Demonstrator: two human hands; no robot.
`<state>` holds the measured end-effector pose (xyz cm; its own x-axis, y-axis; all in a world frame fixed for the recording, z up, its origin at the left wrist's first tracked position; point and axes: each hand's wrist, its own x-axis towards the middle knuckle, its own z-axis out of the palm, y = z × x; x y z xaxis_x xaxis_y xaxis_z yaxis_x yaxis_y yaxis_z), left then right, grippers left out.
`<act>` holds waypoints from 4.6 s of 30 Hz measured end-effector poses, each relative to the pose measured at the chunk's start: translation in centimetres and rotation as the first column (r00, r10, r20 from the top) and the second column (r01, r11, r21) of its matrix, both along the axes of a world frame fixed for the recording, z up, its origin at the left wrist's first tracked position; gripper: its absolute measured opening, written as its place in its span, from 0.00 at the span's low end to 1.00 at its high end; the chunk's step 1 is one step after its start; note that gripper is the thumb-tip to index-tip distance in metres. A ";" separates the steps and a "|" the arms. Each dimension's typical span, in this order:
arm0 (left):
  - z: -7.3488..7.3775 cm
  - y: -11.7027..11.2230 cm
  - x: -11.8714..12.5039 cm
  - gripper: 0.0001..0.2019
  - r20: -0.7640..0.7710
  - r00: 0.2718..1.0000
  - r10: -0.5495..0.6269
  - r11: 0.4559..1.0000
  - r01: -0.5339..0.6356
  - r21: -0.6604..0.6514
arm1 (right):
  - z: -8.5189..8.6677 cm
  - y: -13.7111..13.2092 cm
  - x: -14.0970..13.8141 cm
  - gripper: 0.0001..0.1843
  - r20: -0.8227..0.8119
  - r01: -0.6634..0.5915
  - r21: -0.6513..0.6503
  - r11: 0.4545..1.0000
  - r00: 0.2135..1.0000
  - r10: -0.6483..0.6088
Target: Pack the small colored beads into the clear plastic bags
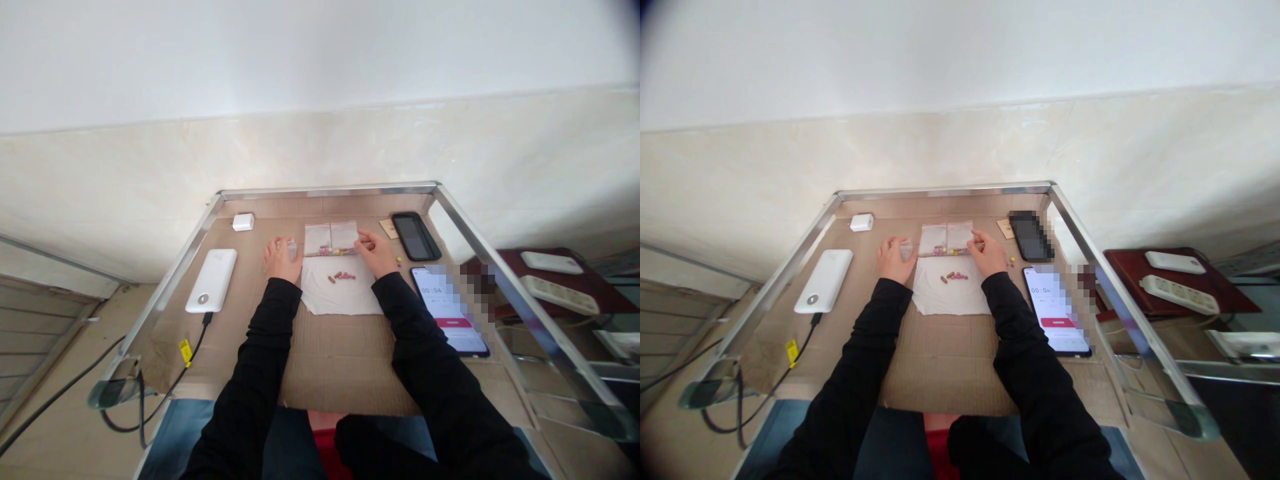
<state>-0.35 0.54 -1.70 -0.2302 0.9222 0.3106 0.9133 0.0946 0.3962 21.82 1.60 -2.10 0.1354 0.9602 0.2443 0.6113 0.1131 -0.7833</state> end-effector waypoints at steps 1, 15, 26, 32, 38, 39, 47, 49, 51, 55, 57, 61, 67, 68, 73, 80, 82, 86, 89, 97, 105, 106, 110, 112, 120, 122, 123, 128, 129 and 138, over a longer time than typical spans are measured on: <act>0.0 0.0 -0.1 0.20 0.001 1.000 0.003 1.000 -0.003 0.001 | 0.2 -0.1 0.0 0.20 0.028 0.006 0.012 1.000 1.000 -0.006; 0.1 0.0 -0.4 0.23 0.039 0.999 0.023 0.999 -0.022 -0.026 | 1.8 -0.8 0.6 0.11 0.046 0.093 0.085 0.992 0.994 -0.097; 0.2 0.1 -0.5 0.24 0.052 0.997 0.050 0.998 -0.048 -0.046 | 2.3 -1.2 0.4 0.11 0.043 0.033 0.070 0.997 0.998 -0.036; -0.2 0.5 -1.0 0.11 0.045 0.999 -0.001 1.000 0.003 -0.024 | 2.4 -1.3 0.3 0.12 0.024 0.017 0.079 0.997 1.000 -0.019; -0.4 0.6 -1.1 0.06 0.052 0.999 -0.005 1.000 0.005 0.005 | 2.5 -1.4 0.3 0.11 0.016 0.006 0.082 0.997 1.000 -0.007; -0.4 0.6 -1.2 0.06 0.056 0.998 -0.001 1.000 0.000 0.013 | 2.5 -1.4 0.3 0.11 0.014 -0.002 0.082 0.997 1.000 0.001; 0.3 0.2 -1.0 0.06 0.072 0.997 0.020 0.995 -0.027 0.095 | 2.7 -1.6 0.1 0.12 0.006 -0.063 0.087 0.994 0.998 0.063; 1.0 -0.2 -0.7 0.06 0.066 0.998 0.023 0.986 -0.033 0.162 | 2.7 -1.6 0.0 0.12 -0.006 -0.067 0.085 0.994 0.998 0.068; 1.8 -0.6 -0.2 0.07 0.050 0.999 -0.007 0.972 -0.005 0.235 | 2.7 -1.6 0.0 0.12 -0.031 -0.072 0.082 0.994 0.997 0.074; 2.7 -1.4 1.1 0.06 -0.015 0.984 -0.179 0.923 0.173 0.343 | 2.2 -1.4 -0.4 0.13 -0.114 -0.109 0.061 0.992 0.987 0.116; 2.8 -1.7 1.7 0.06 -0.021 0.945 -0.327 0.881 0.312 0.355 | 2.1 -1.4 -0.7 0.14 -0.157 -0.142 0.053 0.988 0.976 0.149; 2.8 -2.3 2.6 0.05 0.033 0.834 -0.551 0.785 0.504 0.361 | 2.1 -1.6 -1.5 0.16 -0.240 -0.252 0.047 0.967 0.937 0.256; 2.7 -2.4 2.9 0.05 0.059 0.748 -0.661 0.703 0.591 0.396 | 2.4 -2.0 -2.2 0.17 -0.249 -0.411 -0.009 0.912 0.884 0.396; 2.7 -2.4 2.9 0.05 0.062 0.743 -0.666 0.702 0.597 0.389 | 2.4 -2.0 -2.2 0.17 -0.258 -0.419 -0.017 0.908 0.879 0.401; 2.5 -2.4 3.0 0.06 0.068 0.718 -0.693 0.695 0.639 0.331 | 2.2 -1.7 -2.3 0.15 -0.373 -0.463 -0.049 0.885 0.830 0.414; 3.1 -2.6 3.1 0.29 -0.006 0.767 -0.642 0.749 0.629 0.207 | 2.3 -1.7 -2.3 0.13 -0.470 -0.542 -0.135 0.829 0.772 0.428; 2.8 -2.4 3.0 0.34 -0.048 0.768 -0.638 0.752 0.636 0.175 | 2.3 -1.7 -2.3 0.13 -0.472 -0.562 -0.167 0.810 0.767 0.435; 2.1 -2.0 2.9 0.37 -0.080 0.763 -0.642 0.757 0.647 0.089 | 1.8 -1.5 -2.0 0.12 -0.447 -0.578 -0.183 0.796 0.770 0.456; 1.8 -1.9 2.8 0.38 -0.076 0.756 -0.651 0.755 0.654 0.045 | 1.2 -1.3 -1.7 0.11 -0.397 -0.586 -0.181 0.790 0.779 0.486; 2.0 -2.0 2.9 0.33 -0.047 0.767 -0.640 0.755 0.639 0.145 | 2.1 -1.6 -0.5 0.15 -0.166 -0.579 -0.171 0.797 0.814 0.556; 2.4 -2.0 2.4 0.29 -0.053 0.785 -0.617 0.765 0.614 0.192 | 2.3 -2.2 2.3 0.18 0.212 -0.492 -0.334 0.804 0.792 0.572; 2.3 -2.0 2.5 0.29 -0.056 0.780 -0.624 0.761 0.622 0.186 | 2.2 -2.2 2.3 0.18 0.220 -0.495 -0.356 0.793 0.780 0.585; 1.7 -1.8 2.8 0.28 -0.054 0.726 -0.686 0.714 0.685 0.146 | 1.9 -2.1 2.1 0.14 0.240 -0.490 -0.412 0.768 0.755 0.610; 1.4 -1.7 2.9 0.27 -0.047 0.698 -0.714 0.690 0.713 0.124 | 1.8 -2.1 2.0 0.12 0.243 -0.484 -0.428 0.764 0.752 0.612; 0.3 -1.4 2.9 0.27 0.032 0.654 -0.756 0.655 0.753 0.064 | 1.8 -2.0 1.7 0.11 0.271 -0.469 -0.435 0.769 0.746 0.608; 0.1 -1.4 2.9 0.26 0.045 0.643 -0.765 0.644 0.762 0.065 | 1.8 -2.1 1.6 0.10 0.284 -0.463 -0.429 0.775 0.746 0.603; 0.0 -1.4 2.9 0.26 0.050 0.637 -0.769 0.639 0.766 0.065 | 1.8 -2.1 1.6 0.10 0.288 -0.463 -0.427 0.777 0.745 0.602; 0.0 -1.4 2.9 0.27 0.081 0.649 -0.756 0.654 0.755 0.049 | 2.1 -2.2 1.4 0.09 0.292 -0.463 -0.356 0.812 0.770 0.567; 0.0 -1.4 2.9 0.27 0.090 0.652 -0.753 0.657 0.753 0.043 | 2.2 -2.2 1.3 0.10 0.287 -0.463 -0.320 0.826 0.784 0.550; 0.6 -1.7 2.8 0.27 0.148 0.647 -0.748 0.656 0.755 0.009 | 1.8 -2.3 -0.6 0.09 0.163 -0.544 -0.151 0.825 0.810 0.563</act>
